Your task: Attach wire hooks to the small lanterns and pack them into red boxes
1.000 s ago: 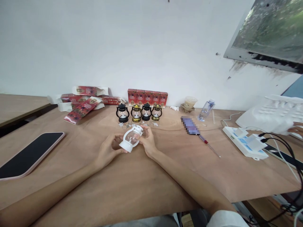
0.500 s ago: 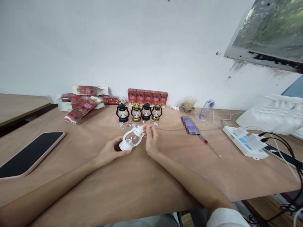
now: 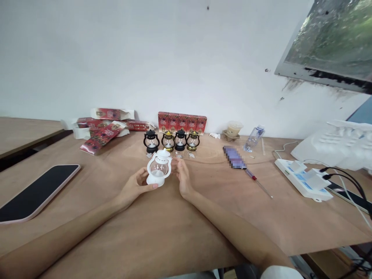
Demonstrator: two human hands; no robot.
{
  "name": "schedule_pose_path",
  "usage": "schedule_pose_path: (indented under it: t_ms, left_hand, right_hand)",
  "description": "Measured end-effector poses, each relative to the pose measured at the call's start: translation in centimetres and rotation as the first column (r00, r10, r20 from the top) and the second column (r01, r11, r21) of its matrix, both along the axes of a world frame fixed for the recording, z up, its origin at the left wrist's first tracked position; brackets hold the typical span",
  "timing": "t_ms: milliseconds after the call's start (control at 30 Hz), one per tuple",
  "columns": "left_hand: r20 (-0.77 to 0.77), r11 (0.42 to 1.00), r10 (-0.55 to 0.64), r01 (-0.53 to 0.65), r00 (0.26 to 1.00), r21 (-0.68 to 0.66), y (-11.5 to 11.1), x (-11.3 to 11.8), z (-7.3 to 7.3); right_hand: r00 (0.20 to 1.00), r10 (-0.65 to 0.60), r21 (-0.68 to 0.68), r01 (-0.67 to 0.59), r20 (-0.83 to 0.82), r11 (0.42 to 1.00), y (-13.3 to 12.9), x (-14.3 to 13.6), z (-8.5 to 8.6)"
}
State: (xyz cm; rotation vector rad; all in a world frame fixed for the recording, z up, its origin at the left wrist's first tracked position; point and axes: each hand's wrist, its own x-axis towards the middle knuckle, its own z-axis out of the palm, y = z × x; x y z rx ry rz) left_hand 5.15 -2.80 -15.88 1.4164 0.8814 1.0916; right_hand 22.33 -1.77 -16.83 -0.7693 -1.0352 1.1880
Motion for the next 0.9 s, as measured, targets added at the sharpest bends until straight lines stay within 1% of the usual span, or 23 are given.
schedule_pose_path:
  t_ms: [67, 133, 200, 267, 333, 400, 433, 467, 533, 567, 600, 633, 667, 700, 733, 767, 800, 833, 867, 900]
  left_hand:
    - [0.044, 1.000, -0.011, 0.010, 0.999, 0.004, 0.1, 0.0, -0.2]
    - [0.060, 0.999, -0.042, 0.041, 0.997, 0.017, 0.1, 0.0, -0.3]
    - [0.025, 0.995, -0.096, 0.096, 0.995, 0.016, 0.1, 0.0, -0.3]
    - [-0.029, 0.988, -0.156, 0.156, 0.987, 0.007, 0.1, -0.1, -0.3]
    - [-0.078, 0.986, -0.163, 0.164, 0.983, 0.004, 0.3, -0.2, -0.3]
    - [-0.115, 0.996, -0.091, 0.092, 0.989, 0.005, 0.6, -0.5, -0.4]
    - [-0.129, 0.999, -0.045, 0.046, 0.991, -0.001, 0.8, -0.7, -0.4]
    - [-0.139, 1.000, -0.011, 0.009, 0.990, -0.017, 1.0, -0.9, -0.4]
    - [-0.151, 0.997, -0.008, -0.004, 0.989, -0.080, 1.3, -1.5, -0.1]
    - [-0.156, 0.993, -0.034, 0.015, 0.987, -0.119, 1.5, -1.9, 0.1]
    - [-0.162, 0.987, -0.064, 0.038, 0.985, -0.157, 1.8, -2.4, 0.4]
    - [-0.175, 0.980, -0.088, 0.054, 0.981, -0.193, 2.1, -3.1, 0.8]
    - [-0.195, 0.976, -0.102, 0.060, 0.975, -0.211, 2.6, -3.8, 1.3]
    - [-0.239, 0.976, -0.098, 0.046, 0.966, -0.215, 3.2, -4.7, 1.8]
    - [-0.315, 0.981, -0.070, 0.008, 0.947, -0.194, 4.0, -5.6, 2.5]
    - [-0.392, 0.995, 0.010, -0.047, 0.920, -0.084, 4.9, -6.7, 3.2]
    - [-0.489, 0.995, 0.096, -0.091, 0.867, 0.034, 5.9, -7.7, 4.0]
    - [-0.599, 0.978, 0.209, -0.165, 0.773, 0.129, 7.0, -8.8, 4.8]
    - [-0.687, 0.936, 0.351, -0.245, 0.636, 0.251, 8.0, -9.9, 5.7]
    - [-0.744, 0.875, 0.484, -0.272, 0.461, 0.401, 8.9, -10.8, 6.5]
  right_hand:
    - [0.993, 0.105, 0.051, -0.108, 0.056, 0.993, -0.6, -0.3, 0.2]
    - [0.980, 0.165, 0.074, -0.174, 0.113, 0.982, -1.1, -0.6, 0.4]
    - [0.974, 0.178, 0.060, -0.188, 0.138, 0.980, -1.5, -0.9, 0.4]
    - [0.981, 0.135, 0.031, -0.140, 0.136, 0.990, -1.6, -0.9, 0.2]
    - [0.988, 0.042, 0.022, -0.045, 0.146, 0.999, -1.3, -0.4, -0.1]
    - [0.981, -0.106, 0.033, 0.102, 0.163, 0.994, -0.5, 0.6, -0.3]
    - [0.967, -0.200, 0.046, 0.195, 0.160, 0.980, 0.1, 1.3, -0.3]
    - [0.943, -0.299, 0.061, 0.293, 0.146, 0.954, 0.6, 2.2, -0.2]
    - [0.868, -0.488, 0.092, 0.480, 0.094, 0.872, 1.5, 4.2, 0.1]
    - [0.832, -0.547, 0.107, 0.538, 0.086, 0.836, 1.8, 5.2, 0.3]
    - [0.812, -0.574, 0.117, 0.563, 0.104, 0.818, 2.0, 6.2, 0.4]
    - [0.817, -0.557, 0.121, 0.544, 0.149, 0.830, 2.0, 7.1, 0.4]
    - [0.843, -0.496, 0.115, 0.483, 0.207, 0.868, 1.9, 7.8, 0.3]
    - [0.878, -0.394, 0.094, 0.383, 0.272, 0.919, 1.7, 8.5, 0.1]
    - [0.904, -0.270, 0.063, 0.264, 0.331, 0.962, 1.5, 9.0, -0.2]
    - [0.915, -0.150, 0.031, 0.150, 0.375, 0.988, 1.3, 9.4, -0.5]
    - [0.913, -0.061, 0.005, 0.065, 0.402, 0.998, 1.2, 9.7, -0.8]
    - [0.909, -0.010, -0.009, 0.015, 0.417, 1.000, 1.1, 9.9, -1.0]
    - [0.906, 0.006, -0.012, -0.001, 0.423, 1.000, 1.0, 10.0, -1.2]
    - [0.906, -0.003, -0.007, 0.006, 0.424, 1.000, 1.1, 10.1, -1.3]
